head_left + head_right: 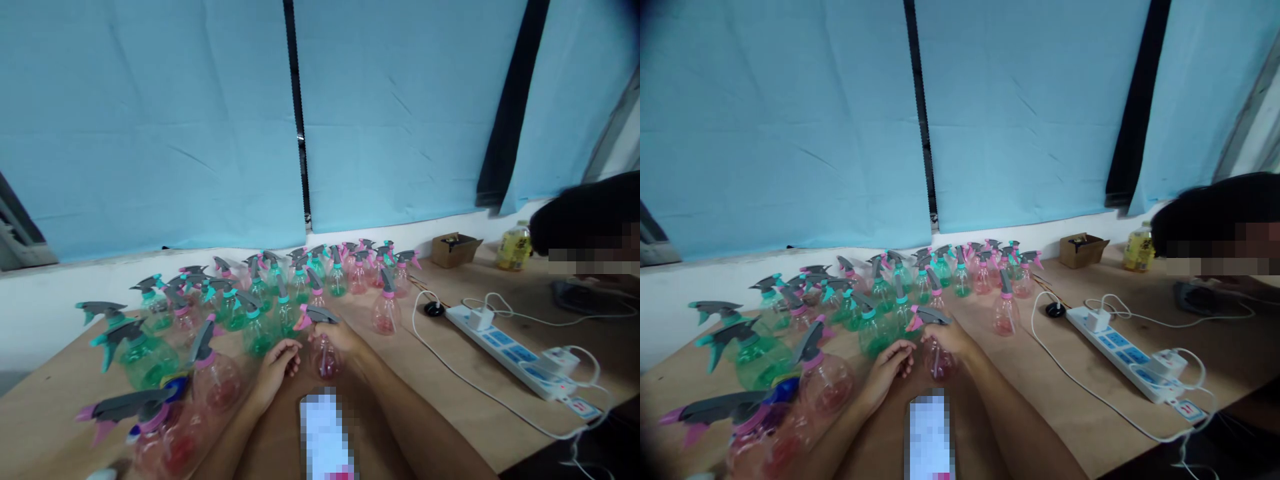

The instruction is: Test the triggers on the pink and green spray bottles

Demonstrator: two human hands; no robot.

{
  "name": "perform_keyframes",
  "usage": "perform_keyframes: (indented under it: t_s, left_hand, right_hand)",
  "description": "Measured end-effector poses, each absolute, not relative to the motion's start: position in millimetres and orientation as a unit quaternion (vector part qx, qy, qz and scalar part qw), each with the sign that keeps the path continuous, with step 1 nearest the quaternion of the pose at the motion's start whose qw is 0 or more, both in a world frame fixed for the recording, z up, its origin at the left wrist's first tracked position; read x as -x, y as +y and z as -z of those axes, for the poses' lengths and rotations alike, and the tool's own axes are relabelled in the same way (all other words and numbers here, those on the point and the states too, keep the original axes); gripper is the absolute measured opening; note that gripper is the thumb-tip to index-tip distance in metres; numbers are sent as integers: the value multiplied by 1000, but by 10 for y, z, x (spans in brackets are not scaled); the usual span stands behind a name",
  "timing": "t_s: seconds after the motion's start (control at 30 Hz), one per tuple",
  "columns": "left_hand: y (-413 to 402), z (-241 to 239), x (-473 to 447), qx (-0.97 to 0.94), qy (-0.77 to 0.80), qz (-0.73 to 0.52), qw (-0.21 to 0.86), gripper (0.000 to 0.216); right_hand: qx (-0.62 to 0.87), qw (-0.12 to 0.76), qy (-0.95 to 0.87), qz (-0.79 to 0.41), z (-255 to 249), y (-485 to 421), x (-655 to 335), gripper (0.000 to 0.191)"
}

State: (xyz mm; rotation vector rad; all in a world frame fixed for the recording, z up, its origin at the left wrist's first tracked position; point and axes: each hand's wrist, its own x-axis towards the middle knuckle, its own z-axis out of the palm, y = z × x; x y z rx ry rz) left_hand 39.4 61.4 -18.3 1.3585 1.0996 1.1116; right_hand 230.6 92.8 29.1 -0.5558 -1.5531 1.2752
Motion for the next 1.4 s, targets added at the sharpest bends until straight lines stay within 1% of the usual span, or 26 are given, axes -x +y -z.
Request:
perform_keyframes:
  t_s: [0.17,0.23,0.37,0.4,0.53,0.6,0.73,0.87,0.97,1.07,1.17,1.27,1.4]
  left_hand:
    - [621,188,-400,-555,466,-464,510,33]
    - [620,184,-400,-552,468,-462,513,33]
    - [610,165,-403,-553,466,-461,514,33]
    - [607,160,-404,-553,466,-461,514,33]
    - [610,159,-398,-552,464,-464,515,33]
    - [622,171,-389,-553,463,-462,516,33]
    - [647,200,-372,-555,463,-458,518,34]
    - [653,213,-368,-555,466,-458,515,35]
    - [652,210,-368,-551,464,-461,518,35]
    - [648,202,-368,-548,461,-466,520,36]
    - [641,192,-372,-548,464,-462,520,36]
    - [635,184,-378,-547,468,-463,517,37]
    - [631,185,-378,-546,466,-463,520,35]
  right_hand:
    - [218,491,-637,-552,-360,880,-2308,16]
    - [215,497,-638,-547,-367,868,-2284,16]
    - [246,542,-632,-496,-268,917,-2246,27]
    - [257,553,-628,-483,-227,946,-2252,27]
    - [340,590,-597,-424,-91,1089,-2382,17]
    - [394,619,-577,-358,-65,1144,-2488,22]
    - [500,651,-536,-197,-44,1173,-2651,44]
    - [508,643,-561,-122,35,1173,-2680,63]
    - [500,635,-585,-64,119,1210,-2655,70]
    - [526,618,-584,13,186,1268,-2633,70]
    - [559,591,-578,55,224,1316,-2630,63]
    - [559,580,-590,53,250,1349,-2658,57]
    - [529,615,-585,11,306,1379,-2703,58]
